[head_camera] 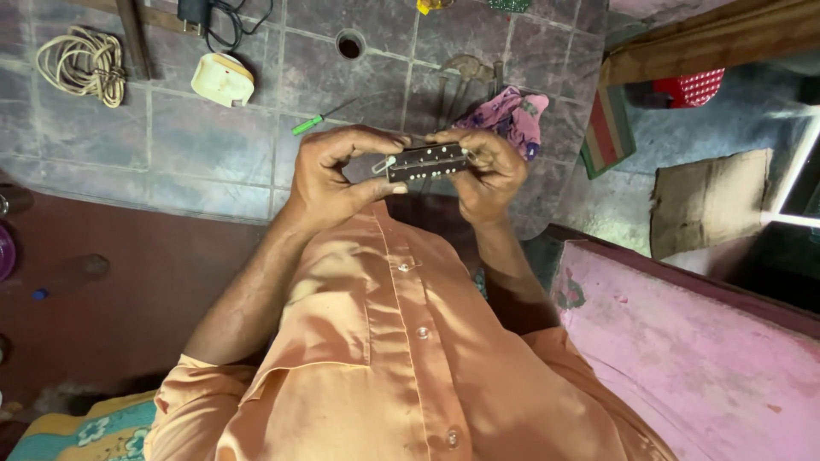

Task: Repairing an electronic flashlight by disassembling the unit and checking internal components.

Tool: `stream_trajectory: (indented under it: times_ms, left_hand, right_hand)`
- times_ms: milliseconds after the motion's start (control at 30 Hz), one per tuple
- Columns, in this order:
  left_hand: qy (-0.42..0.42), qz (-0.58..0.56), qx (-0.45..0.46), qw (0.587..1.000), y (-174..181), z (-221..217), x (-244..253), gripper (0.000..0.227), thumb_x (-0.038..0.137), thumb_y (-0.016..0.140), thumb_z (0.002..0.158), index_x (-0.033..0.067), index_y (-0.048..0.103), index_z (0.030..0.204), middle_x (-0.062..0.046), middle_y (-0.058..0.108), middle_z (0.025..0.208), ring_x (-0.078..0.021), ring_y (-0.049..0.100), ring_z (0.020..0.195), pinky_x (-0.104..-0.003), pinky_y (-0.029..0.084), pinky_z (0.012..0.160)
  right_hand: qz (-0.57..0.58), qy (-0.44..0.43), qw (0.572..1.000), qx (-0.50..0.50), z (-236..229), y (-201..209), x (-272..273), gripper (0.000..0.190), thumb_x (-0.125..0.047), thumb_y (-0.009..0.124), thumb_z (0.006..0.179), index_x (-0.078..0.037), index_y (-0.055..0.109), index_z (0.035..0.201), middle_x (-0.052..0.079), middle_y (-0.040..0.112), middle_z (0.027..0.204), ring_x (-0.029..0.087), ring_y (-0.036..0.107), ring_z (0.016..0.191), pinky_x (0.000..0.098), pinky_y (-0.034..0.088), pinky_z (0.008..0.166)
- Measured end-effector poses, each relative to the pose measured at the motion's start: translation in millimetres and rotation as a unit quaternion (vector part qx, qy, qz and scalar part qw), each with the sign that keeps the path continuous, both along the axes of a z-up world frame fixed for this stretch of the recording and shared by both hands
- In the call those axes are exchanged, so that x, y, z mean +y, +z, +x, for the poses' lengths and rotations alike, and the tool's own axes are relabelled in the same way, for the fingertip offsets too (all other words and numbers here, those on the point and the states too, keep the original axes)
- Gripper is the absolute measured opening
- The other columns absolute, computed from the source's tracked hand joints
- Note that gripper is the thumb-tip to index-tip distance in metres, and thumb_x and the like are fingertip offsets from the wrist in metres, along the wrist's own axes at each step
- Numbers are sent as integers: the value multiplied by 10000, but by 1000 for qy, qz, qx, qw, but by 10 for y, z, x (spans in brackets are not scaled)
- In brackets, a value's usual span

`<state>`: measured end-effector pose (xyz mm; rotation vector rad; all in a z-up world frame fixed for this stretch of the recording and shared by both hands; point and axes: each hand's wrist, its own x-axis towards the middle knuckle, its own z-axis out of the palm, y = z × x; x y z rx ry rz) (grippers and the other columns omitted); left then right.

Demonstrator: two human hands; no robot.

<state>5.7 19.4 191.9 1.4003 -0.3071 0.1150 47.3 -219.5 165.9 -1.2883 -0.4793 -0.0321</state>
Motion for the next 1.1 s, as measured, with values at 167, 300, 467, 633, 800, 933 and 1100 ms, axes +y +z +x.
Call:
stream_trajectory:
  times_ms: [167, 300, 467, 633, 800, 933, 1100]
  left_hand:
    - [-4, -50, 21, 999, 46, 24, -2, 403, -30, 809, 907, 2, 634, 1269, -143, 717, 1274, -195, 702, 1195, -352, 582, 1068]
    - [-6, -146, 49, 988, 18, 52, -1, 434, -61, 717, 971, 10, 560, 1369, -103, 693, 1269, -160, 679, 1199, -331, 575, 1077]
    - [10, -155, 135, 979, -480, -54, -21, 368, -66, 721, 1003, -26, 621, 1355, -118, 720, 1152, -132, 676, 1027, -271, 550, 878]
    - [8, -152, 158, 976, -109, -19, -31, 460, -31, 752, 956, -19, 617, 1396, -103, 690, 1149, -132, 682, 991, -263, 557, 859]
    - [38, -49, 80, 995, 59, -14, -97, 604, 63, 907, 812, -2, 612, 1335, -96, 687, 1235, -167, 709, 1158, -316, 602, 1035]
    - [70, -7, 50, 996, 155, -35, -91, 542, 135, 921, 824, 1, 656, 1277, -125, 704, 1245, -196, 720, 1175, -349, 612, 1058]
    - [108, 117, -84, 984, 214, -47, -89, 445, 296, 889, 859, 20, 664, 1126, -152, 739, 1132, -274, 743, 1109, -416, 598, 1043]
  right_hand:
    - [-52, -20, 996, -70, -31, 271, 78, 273, 86, 745, 938, 43, 585, 1154, 247, 698, 1196, 304, 746, 1084, 382, 659, 916]
    - [-111, -15, 984, -140, -35, 441, 149, 412, -1, 789, 908, 78, 582, 1256, 280, 595, 1319, 317, 671, 1188, 359, 609, 942]
    - [-78, 22, 992, -97, 3, 281, 64, 419, -3, 794, 917, 74, 606, 1284, 269, 618, 1304, 289, 694, 1163, 344, 653, 883]
    - [-53, -10, 998, 43, -13, 86, -29, 370, 23, 768, 968, 80, 617, 1301, 219, 739, 1154, 209, 740, 951, 292, 622, 751]
    - [84, 35, 978, 190, -30, 81, -40, 297, -12, 721, 1003, 54, 644, 1283, 179, 745, 1082, 213, 741, 894, 325, 621, 787]
    - [72, 28, 985, 155, -35, 173, -20, 295, 3, 731, 989, 52, 646, 1267, 187, 716, 1180, 224, 724, 1051, 341, 605, 948]
    - [50, 12, 998, 25, -39, 215, -72, 321, -17, 759, 974, 50, 648, 1267, 205, 693, 1216, 201, 715, 1024, 289, 582, 911]
